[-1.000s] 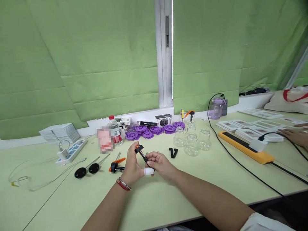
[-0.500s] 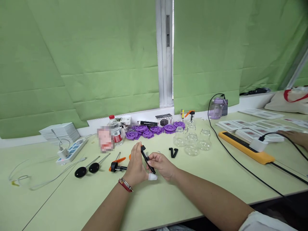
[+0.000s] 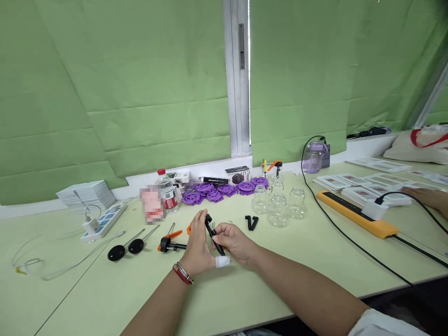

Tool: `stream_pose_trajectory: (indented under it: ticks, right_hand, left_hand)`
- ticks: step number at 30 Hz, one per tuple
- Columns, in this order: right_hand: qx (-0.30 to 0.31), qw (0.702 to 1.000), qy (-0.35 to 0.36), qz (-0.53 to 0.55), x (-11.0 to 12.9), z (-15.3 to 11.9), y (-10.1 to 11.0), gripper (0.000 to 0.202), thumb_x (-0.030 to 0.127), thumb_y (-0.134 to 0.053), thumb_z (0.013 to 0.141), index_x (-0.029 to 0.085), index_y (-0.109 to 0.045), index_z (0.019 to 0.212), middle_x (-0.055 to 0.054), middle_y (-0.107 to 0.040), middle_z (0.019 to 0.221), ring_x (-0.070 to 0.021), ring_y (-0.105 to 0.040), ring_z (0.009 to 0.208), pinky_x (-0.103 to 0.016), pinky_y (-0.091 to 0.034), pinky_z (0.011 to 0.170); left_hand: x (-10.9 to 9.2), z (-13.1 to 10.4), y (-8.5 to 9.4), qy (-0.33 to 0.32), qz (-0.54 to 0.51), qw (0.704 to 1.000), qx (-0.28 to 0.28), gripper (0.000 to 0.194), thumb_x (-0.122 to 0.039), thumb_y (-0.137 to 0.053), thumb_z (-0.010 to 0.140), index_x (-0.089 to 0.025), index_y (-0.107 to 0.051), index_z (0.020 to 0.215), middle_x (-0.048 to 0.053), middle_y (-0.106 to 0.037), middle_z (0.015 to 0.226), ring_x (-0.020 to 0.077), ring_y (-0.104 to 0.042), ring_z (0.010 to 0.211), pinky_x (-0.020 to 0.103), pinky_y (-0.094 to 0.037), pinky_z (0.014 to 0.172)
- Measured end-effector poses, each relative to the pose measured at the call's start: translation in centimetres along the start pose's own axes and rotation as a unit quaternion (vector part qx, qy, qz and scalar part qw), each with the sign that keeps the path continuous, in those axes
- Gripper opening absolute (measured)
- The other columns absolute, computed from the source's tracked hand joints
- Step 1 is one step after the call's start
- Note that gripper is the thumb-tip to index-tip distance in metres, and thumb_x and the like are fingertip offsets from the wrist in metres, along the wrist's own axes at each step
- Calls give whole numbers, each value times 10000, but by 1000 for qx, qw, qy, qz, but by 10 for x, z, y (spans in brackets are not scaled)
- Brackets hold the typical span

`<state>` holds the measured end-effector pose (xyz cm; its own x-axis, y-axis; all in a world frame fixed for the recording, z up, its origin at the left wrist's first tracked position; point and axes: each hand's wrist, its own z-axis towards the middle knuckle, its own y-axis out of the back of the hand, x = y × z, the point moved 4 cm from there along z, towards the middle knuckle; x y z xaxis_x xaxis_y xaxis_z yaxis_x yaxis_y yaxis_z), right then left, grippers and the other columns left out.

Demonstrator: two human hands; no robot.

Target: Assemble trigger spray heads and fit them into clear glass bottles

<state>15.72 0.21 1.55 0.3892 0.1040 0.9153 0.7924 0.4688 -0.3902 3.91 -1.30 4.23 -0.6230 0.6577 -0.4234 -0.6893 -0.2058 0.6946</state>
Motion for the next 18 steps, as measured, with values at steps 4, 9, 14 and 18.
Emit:
stream_pose_trajectory:
  ticks: [4, 9, 14, 18]
  right_hand:
    - [9, 1000, -3, 18, 1, -1, -2, 348, 339, -779, 598, 157, -532, 763, 34, -585, 608, -108, -560, 579, -233, -390, 568]
    - [22, 999, -18, 34, 2, -2, -2, 388, 375, -789, 588, 161, -527, 780, 25, -598, 618, -98, -547, 554, -209, -365, 525]
    - [70, 997, -27, 21, 4, -2, 2, 386, 365, -783, 614, 150, -561, 845, -16, -640, 694, -115, -593, 623, -212, -387, 553]
    - [90, 996, -17, -22, 4, 7, 15, 394, 373, -763, 629, 134, -598, 895, -27, -646, 733, -114, -589, 606, -252, -427, 590]
  left_hand:
    - [-5, -1, 1, -4, 7, 999, -31, 1143, -394, -727, 494, -197, -84, 1419, 182, -265, 1372, 371, -268, 1282, 555, -279, 1013]
    - [-13, 0, 6, -15, 12, 997, -74, 1025, -395, -713, 509, -177, -203, 1371, 168, -369, 1293, 359, -378, 1206, 526, -335, 975]
    - [-17, -1, 10, 6, -1, 997, -77, 974, -370, -733, 495, -194, -256, 1326, 147, -433, 1214, 330, -456, 1117, 508, -385, 923]
    - [-14, -3, 12, 67, -79, 992, -73, 980, -324, -771, 474, -214, -266, 1307, 133, -450, 1217, 307, -470, 1113, 487, -377, 938]
